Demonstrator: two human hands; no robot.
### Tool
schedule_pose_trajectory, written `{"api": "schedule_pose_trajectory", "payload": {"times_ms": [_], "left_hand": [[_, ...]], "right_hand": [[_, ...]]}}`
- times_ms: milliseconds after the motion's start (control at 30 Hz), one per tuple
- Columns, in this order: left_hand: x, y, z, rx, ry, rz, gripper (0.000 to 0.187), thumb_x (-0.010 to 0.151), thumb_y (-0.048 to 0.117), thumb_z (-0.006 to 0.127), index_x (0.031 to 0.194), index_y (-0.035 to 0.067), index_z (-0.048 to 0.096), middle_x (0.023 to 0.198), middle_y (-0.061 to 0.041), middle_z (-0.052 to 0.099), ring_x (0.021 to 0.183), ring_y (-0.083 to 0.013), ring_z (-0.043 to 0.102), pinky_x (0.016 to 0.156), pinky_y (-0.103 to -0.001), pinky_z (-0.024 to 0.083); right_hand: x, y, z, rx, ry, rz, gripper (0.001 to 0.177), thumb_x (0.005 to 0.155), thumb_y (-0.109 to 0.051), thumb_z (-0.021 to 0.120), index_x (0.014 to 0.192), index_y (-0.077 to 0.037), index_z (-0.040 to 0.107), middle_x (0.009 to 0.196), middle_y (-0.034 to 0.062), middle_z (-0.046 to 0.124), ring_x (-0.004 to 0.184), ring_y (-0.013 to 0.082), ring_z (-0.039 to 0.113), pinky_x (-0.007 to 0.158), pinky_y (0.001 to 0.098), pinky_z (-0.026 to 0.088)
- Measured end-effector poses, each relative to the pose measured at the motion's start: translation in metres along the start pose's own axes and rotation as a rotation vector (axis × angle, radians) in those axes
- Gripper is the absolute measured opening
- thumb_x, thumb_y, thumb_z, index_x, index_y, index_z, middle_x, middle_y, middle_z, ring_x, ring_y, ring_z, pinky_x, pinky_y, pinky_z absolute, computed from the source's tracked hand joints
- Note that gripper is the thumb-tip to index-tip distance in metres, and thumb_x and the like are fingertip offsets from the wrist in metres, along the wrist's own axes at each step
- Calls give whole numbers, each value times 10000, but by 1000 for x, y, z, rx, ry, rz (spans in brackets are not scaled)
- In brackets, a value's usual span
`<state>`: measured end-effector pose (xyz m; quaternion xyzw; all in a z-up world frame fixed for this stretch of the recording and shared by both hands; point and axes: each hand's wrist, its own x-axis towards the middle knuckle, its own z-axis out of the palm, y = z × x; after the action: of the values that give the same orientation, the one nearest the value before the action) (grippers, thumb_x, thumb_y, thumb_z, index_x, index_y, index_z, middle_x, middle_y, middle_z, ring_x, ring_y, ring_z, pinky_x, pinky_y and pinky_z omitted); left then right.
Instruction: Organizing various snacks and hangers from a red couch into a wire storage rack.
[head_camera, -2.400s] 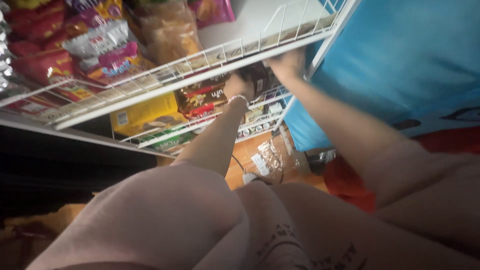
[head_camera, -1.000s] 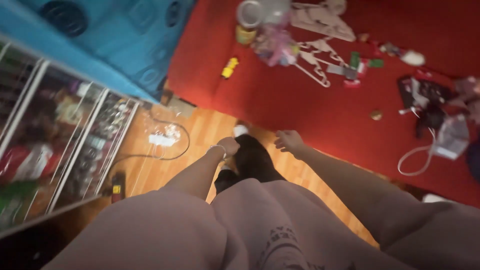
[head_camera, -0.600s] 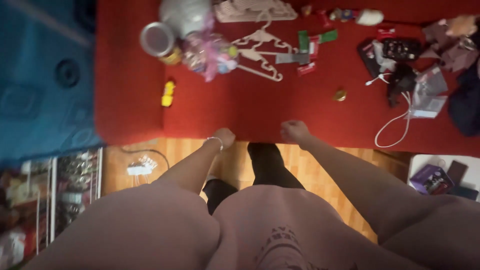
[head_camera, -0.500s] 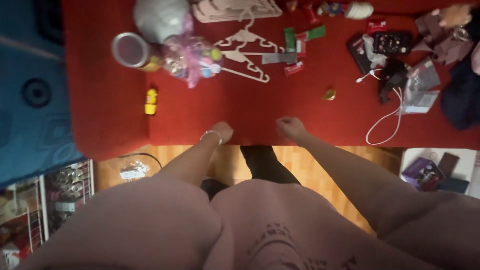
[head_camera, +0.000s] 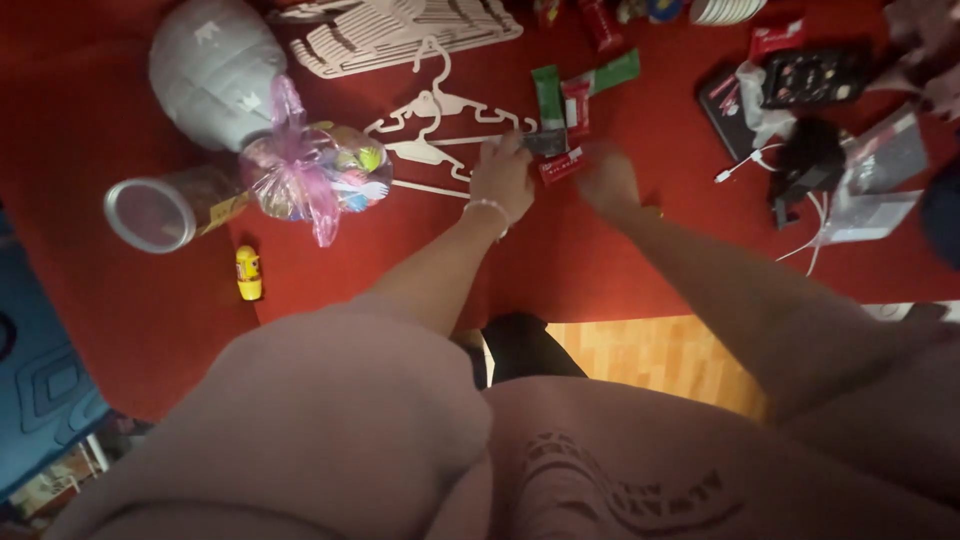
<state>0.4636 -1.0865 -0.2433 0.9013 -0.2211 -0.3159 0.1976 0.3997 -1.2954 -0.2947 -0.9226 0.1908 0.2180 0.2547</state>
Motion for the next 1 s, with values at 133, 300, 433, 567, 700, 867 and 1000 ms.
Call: {"api": "schedule_pose_trajectory", "payload": {"times_ms": [133, 300, 433, 567, 700, 867, 1000], "left_hand": [[33, -5, 10, 135, -167, -17, 391, 927, 298, 607, 1270, 123, 677, 1631, -18, 279, 1390, -372, 341, 1039, -448, 529], [54, -23, 44, 304, -224, -12, 471, 872, 392, 681, 1261, 127, 679, 1416, -26, 428, 1320, -316, 336, 1024, -447, 476], [36, -30, 48, 212, -214, -10, 366, 876, 287, 696, 1160, 61, 742, 1413, -93, 423, 1332, -370, 339, 1000, -443, 513], [18, -44, 59, -19, -130, 157, 111, 828, 119, 709, 925, 116, 764, 1197, -92, 514, 1171, -437, 518, 931, -483, 570], [16, -57, 76, -95, -96, 229, 333, 842, 110, 692, 1175, 101, 708, 1243, -93, 543, 1170, -417, 563, 972, -509, 569], [4, -40, 52, 109, -152, 45, 459, 839, 267, 724, 1281, 155, 676, 1387, -50, 492, 1269, -385, 459, 990, -545, 540], [3, -43, 61, 104, -177, -27, 475, 860, 266, 696, 1311, 130, 637, 1509, -75, 417, 1311, -408, 451, 988, -531, 559]], "right_hand": [[25, -15, 16, 194, 91, 181, 636, 757, -249, 861, 1261, -58, 524, 1247, 157, 492, 1104, 419, 655, 933, 587, 583], [21, -56, 10, 391, 92, 578, 699, 757, -117, 843, 1281, -5, 395, 1274, 222, 488, 1004, 353, 731, 752, 464, 660], [31, -1, 61, 629, 57, 660, 505, 789, -116, 781, 1261, -53, 613, 1134, 170, 635, 726, 288, 774, 566, 380, 696], [12, 13, 70, 440, 55, 571, 457, 737, -292, 878, 1126, -205, 654, 988, 57, 662, 895, 281, 725, 702, 410, 657], [-5, 22, 70, 0, 315, 465, 639, 709, -277, 947, 1250, -143, 633, 1372, 120, 489, 1271, 406, 510, 980, 596, 561], [-34, 28, 45, 48, 395, 1029, 953, 749, -208, 974, 1505, -232, 393, 1569, 155, 184, 1398, 369, 362, 1188, 523, 437], [-36, 96, 66, 441, 412, 1086, 773, 781, -138, 878, 1419, -225, 451, 1412, 155, 294, 1207, 390, 489, 1029, 489, 522]]}}
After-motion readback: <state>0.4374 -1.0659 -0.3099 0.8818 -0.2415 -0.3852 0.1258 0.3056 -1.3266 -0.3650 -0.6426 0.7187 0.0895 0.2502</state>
